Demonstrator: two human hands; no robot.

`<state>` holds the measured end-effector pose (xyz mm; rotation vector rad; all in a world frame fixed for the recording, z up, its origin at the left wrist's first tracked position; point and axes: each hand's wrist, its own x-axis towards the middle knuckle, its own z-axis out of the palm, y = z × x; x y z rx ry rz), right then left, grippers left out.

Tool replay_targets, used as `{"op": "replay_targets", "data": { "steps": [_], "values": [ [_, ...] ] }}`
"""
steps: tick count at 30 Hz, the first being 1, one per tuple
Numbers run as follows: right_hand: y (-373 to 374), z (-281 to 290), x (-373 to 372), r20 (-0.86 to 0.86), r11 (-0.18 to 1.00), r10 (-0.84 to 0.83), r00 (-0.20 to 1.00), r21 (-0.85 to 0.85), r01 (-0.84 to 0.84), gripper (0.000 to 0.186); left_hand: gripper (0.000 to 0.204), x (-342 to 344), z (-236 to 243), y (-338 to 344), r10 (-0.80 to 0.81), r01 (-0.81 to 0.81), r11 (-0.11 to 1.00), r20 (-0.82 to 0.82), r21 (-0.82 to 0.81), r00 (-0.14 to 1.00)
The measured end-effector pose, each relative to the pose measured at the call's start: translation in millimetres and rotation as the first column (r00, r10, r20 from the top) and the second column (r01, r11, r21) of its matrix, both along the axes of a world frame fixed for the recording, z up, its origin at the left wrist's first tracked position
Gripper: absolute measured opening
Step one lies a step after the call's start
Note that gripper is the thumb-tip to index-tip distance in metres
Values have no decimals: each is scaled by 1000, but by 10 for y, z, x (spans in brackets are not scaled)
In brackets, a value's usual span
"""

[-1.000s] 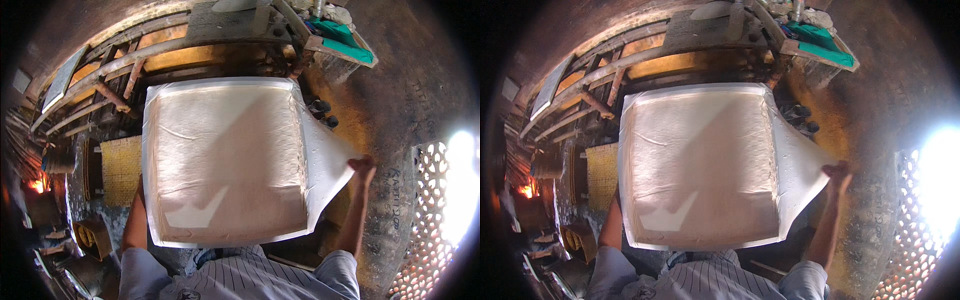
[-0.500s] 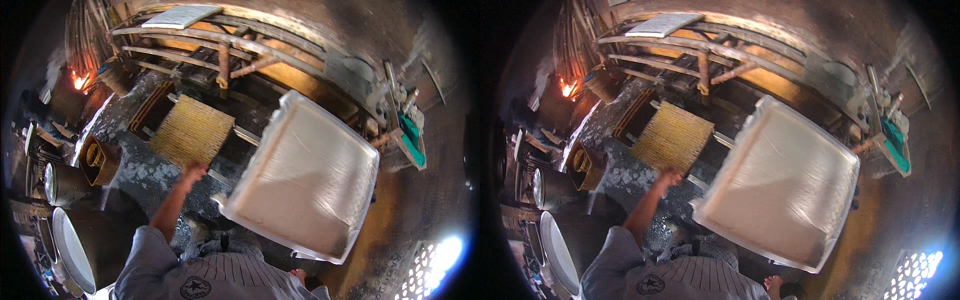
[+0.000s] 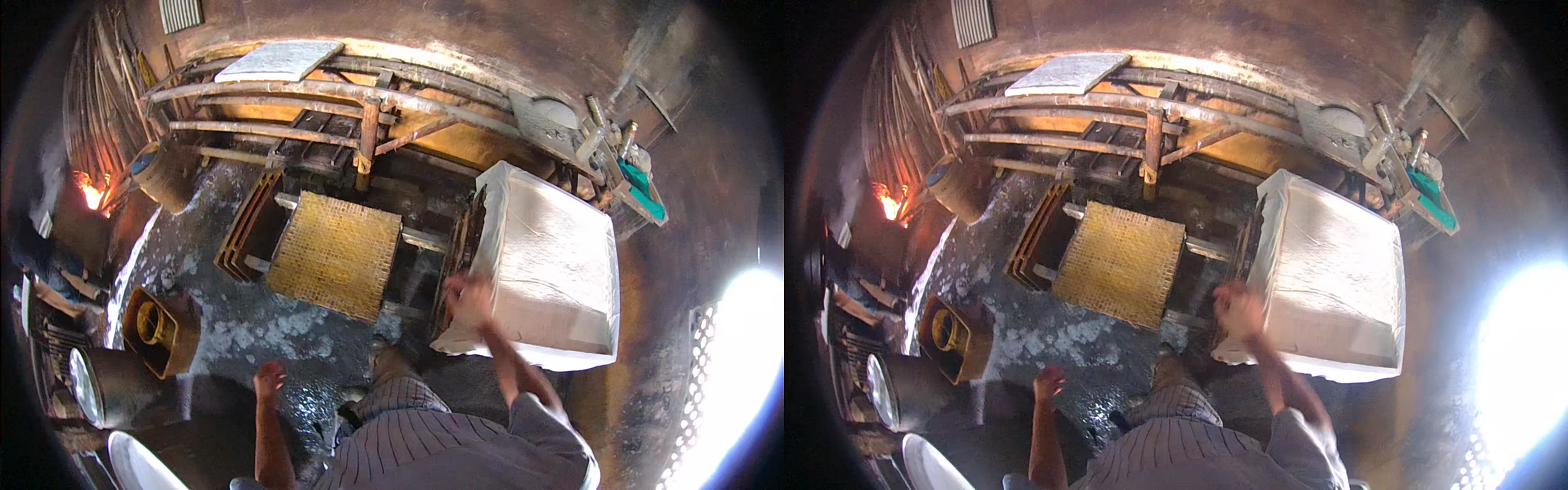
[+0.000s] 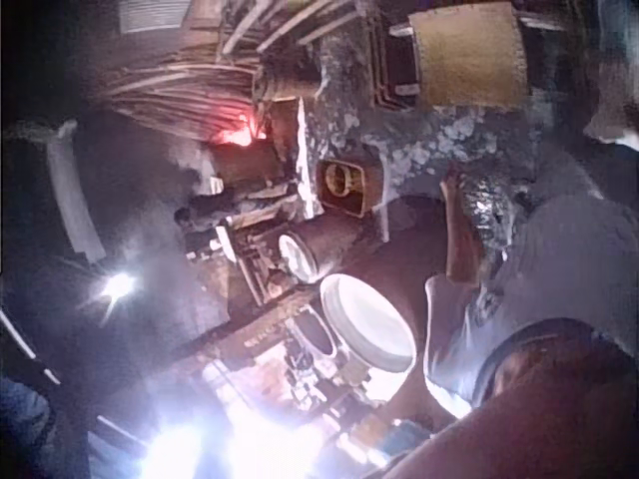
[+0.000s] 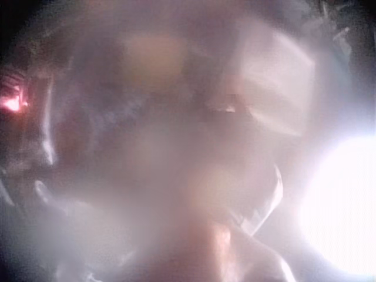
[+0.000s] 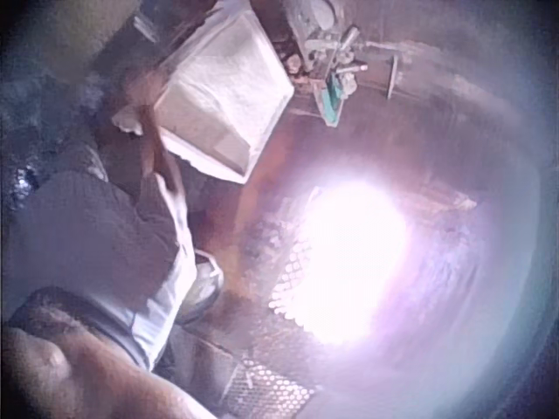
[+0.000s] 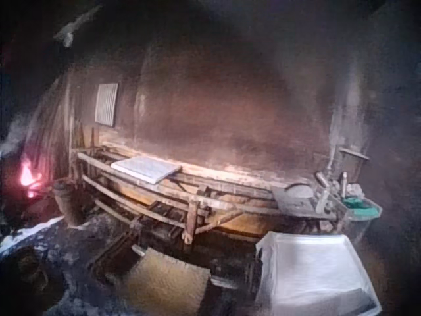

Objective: The person stirs a liquid mixture in a large metal vat using a ladle. They then scoop the mixture into a rectangular frame with a mesh screen, shake it to distribute the slurry, and lift the frame to drain excess liquid. The person places a white cloth over the frame, flips it to transfer the wet sheet onto the cloth, and stacks the finished unit on a drying rack.

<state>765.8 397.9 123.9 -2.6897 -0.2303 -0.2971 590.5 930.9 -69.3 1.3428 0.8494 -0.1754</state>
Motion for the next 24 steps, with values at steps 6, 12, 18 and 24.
{"op": "replay_targets", "data": {
  "steps": [6,12,18,24],
  "values": [
    [-1432,-309,1442,30,646,-385,922,-706,292,51,14,-52,487,887,216,-203,964,-59,171,975],
    [-688,-224,2222,169,915,-400,901,14,403,17,29,-493,-13,1549,307,-267,951,-408,154,860],
    [286,-1356,2277,283,839,-403,870,-265,475,16,29,132,128,1280,224,-205,975,-463,91,857],
    [182,-3576,1095,-718,801,-409,563,13,599,21,33,1734,-179,1899,-74,118,981,-264,156,962]
  ]
}}
